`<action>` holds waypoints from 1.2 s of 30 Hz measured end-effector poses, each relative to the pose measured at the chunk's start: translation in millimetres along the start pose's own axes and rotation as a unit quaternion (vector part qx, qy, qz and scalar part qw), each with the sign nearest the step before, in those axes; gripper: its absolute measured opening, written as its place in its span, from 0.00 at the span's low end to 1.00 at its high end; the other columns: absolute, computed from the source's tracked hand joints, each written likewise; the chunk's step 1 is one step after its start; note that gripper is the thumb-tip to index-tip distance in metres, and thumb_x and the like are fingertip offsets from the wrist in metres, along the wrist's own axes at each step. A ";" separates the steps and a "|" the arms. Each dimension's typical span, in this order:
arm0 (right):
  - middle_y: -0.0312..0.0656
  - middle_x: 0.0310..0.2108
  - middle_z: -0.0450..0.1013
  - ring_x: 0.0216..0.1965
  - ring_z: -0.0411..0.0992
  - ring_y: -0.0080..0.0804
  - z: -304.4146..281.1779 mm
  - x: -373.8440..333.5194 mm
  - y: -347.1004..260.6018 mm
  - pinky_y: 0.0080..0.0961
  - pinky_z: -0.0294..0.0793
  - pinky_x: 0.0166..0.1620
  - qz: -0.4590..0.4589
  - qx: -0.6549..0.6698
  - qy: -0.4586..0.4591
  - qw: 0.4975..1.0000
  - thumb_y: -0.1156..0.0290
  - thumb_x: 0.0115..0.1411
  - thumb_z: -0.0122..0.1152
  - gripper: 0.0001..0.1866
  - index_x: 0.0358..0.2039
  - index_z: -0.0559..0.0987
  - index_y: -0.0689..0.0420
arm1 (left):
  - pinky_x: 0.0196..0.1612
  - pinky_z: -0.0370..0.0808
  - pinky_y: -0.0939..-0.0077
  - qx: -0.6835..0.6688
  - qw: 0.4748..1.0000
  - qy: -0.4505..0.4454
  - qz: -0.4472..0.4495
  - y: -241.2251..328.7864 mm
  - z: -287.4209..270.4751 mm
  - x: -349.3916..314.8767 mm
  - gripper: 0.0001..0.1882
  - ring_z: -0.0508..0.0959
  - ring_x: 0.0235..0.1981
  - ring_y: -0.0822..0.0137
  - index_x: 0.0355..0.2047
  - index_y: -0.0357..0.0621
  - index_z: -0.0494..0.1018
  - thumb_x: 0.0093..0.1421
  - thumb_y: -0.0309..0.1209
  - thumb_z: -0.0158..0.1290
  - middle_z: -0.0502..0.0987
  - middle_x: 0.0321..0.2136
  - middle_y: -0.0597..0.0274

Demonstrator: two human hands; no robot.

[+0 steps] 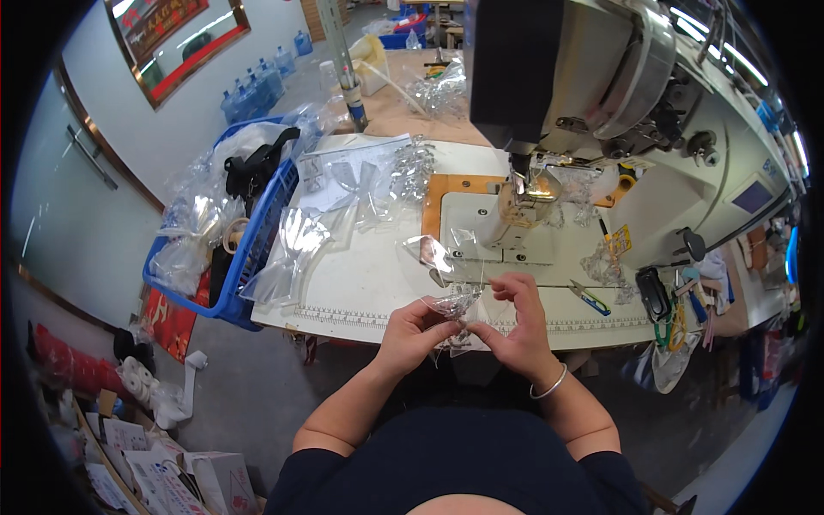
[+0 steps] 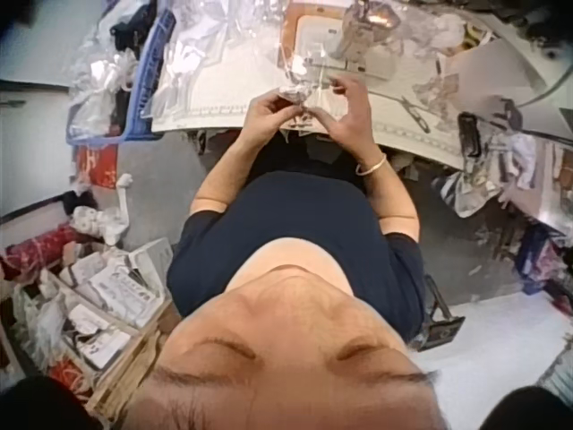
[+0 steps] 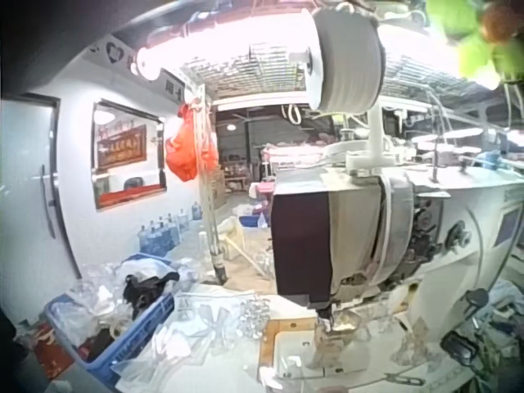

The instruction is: The person repeatedly picks up small clear plastic pouches, folds them, and sews them on an industrial sewing machine. After each stitch, the person cuts the thread and sets the finished pouch aside. The process is repeated for multiple pouches throughout the clip.

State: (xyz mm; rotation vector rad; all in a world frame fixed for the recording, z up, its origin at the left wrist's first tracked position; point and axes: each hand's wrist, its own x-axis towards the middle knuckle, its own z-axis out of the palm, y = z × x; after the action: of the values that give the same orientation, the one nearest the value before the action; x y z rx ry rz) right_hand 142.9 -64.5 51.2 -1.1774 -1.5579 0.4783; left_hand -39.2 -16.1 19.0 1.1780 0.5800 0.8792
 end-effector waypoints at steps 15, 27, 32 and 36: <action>0.34 0.29 0.70 0.29 0.69 0.20 12.6 9.2 18.3 0.18 0.71 0.35 0.168 0.198 0.007 0.966 0.73 0.46 0.71 0.20 0.37 0.72 0.59 | 0.42 0.75 0.76 -0.069 0.997 0.040 -0.006 -2.6 7.0 0.6 0.10 0.78 0.35 0.70 0.37 0.34 0.73 0.53 0.17 0.55 0.78 0.33 0.57; 0.35 0.26 0.74 0.26 0.70 0.17 9.1 6.0 11.8 0.13 0.70 0.32 0.259 0.363 -0.099 0.890 0.74 0.52 0.65 0.08 0.32 0.77 0.63 | 0.43 0.74 0.77 -0.062 0.997 -0.004 -0.035 -3.0 4.5 -0.6 0.11 0.78 0.37 0.70 0.38 0.33 0.73 0.53 0.20 0.56 0.78 0.35 0.57; 0.34 0.25 0.74 0.27 0.71 0.17 10.7 3.2 11.6 0.15 0.71 0.31 0.258 0.341 -0.085 0.900 0.75 0.53 0.65 0.08 0.32 0.76 0.62 | 0.43 0.74 0.78 -0.062 0.997 -0.009 -0.044 -9.7 2.4 0.1 0.12 0.78 0.37 0.70 0.39 0.33 0.74 0.53 0.20 0.56 0.78 0.35 0.58; 0.34 0.25 0.74 0.27 0.71 0.16 9.7 1.6 15.5 0.14 0.71 0.31 0.256 0.307 -0.097 0.911 0.74 0.53 0.65 0.09 0.33 0.76 0.62 | 0.43 0.74 0.76 -0.071 0.996 0.008 -0.049 -12.2 7.0 -1.2 0.12 0.78 0.36 0.69 0.40 0.33 0.74 0.53 0.20 0.56 0.78 0.34 0.58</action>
State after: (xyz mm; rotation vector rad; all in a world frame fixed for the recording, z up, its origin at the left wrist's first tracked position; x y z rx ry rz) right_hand 141.0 -53.9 36.3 -1.0391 -1.0998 1.3615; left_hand -31.0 -22.4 9.5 1.0060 0.5738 0.8343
